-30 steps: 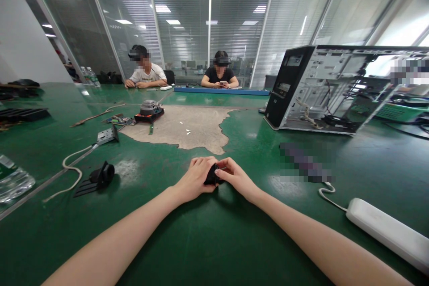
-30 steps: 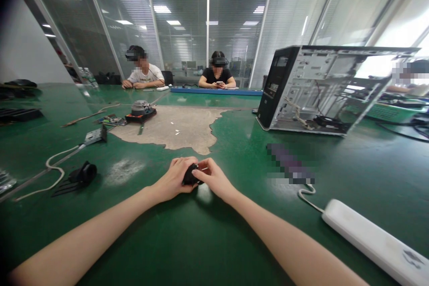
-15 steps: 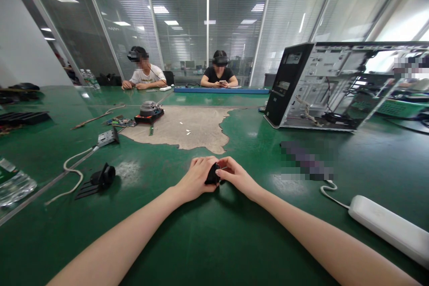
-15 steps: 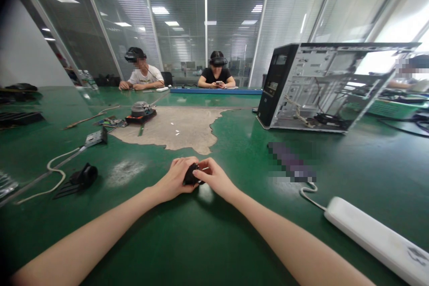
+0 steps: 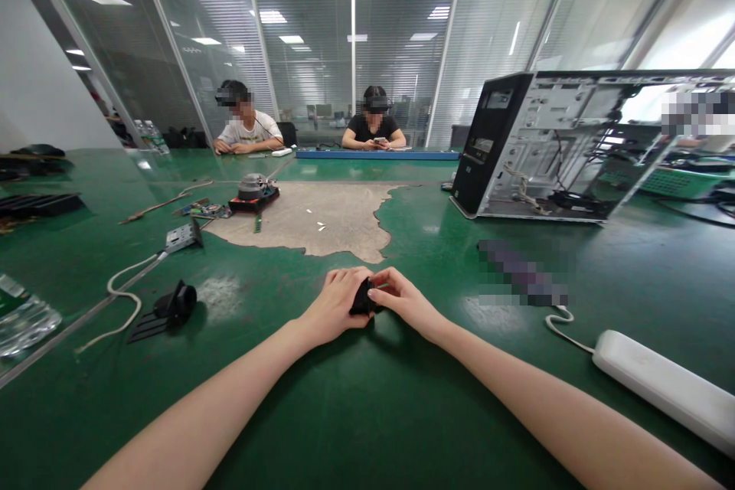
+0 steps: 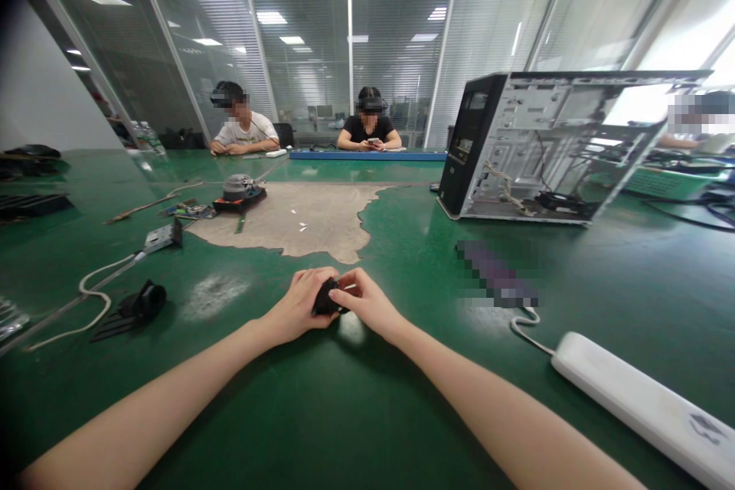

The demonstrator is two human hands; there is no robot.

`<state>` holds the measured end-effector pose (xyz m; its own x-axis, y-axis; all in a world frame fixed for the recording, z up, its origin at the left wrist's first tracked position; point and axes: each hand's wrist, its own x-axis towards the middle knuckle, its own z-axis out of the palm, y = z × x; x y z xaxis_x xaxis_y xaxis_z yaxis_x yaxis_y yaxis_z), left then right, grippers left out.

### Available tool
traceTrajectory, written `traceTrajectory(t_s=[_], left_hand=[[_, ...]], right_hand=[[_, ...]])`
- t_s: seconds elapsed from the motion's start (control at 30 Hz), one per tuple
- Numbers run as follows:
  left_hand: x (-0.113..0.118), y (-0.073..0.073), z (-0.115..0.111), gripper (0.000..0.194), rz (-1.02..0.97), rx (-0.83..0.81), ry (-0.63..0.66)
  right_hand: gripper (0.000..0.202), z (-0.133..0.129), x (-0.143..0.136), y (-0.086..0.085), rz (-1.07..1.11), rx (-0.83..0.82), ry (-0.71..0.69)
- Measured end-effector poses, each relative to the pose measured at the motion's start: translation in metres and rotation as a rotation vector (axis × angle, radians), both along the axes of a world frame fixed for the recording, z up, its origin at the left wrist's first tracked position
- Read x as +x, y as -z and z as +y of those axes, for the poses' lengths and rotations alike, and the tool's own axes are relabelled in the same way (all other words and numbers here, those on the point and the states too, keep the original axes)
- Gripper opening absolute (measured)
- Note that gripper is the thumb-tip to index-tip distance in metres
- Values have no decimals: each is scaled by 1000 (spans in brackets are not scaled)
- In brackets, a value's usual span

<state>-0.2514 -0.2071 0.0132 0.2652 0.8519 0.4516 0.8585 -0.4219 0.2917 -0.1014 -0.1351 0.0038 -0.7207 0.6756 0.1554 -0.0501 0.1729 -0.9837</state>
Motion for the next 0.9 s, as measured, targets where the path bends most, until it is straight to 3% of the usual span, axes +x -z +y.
traceTrajectory(t_s=[0.27,0.5,0.73,0.9], left_hand=[[-1,1,1,57,13,-2,-4],[-1,4,1,57,6,13,-6],[-1,2,1,58,26,4,-6],[0,2,0,55,6,17,-7]], right_hand=[[31,-4,6,-10,53,-22,-146],[23,-1,-1,1,17,-15,-12],[32,-3,5,-7,24,-32,-133],[24,-5,3,-5,37,-30,-56]])
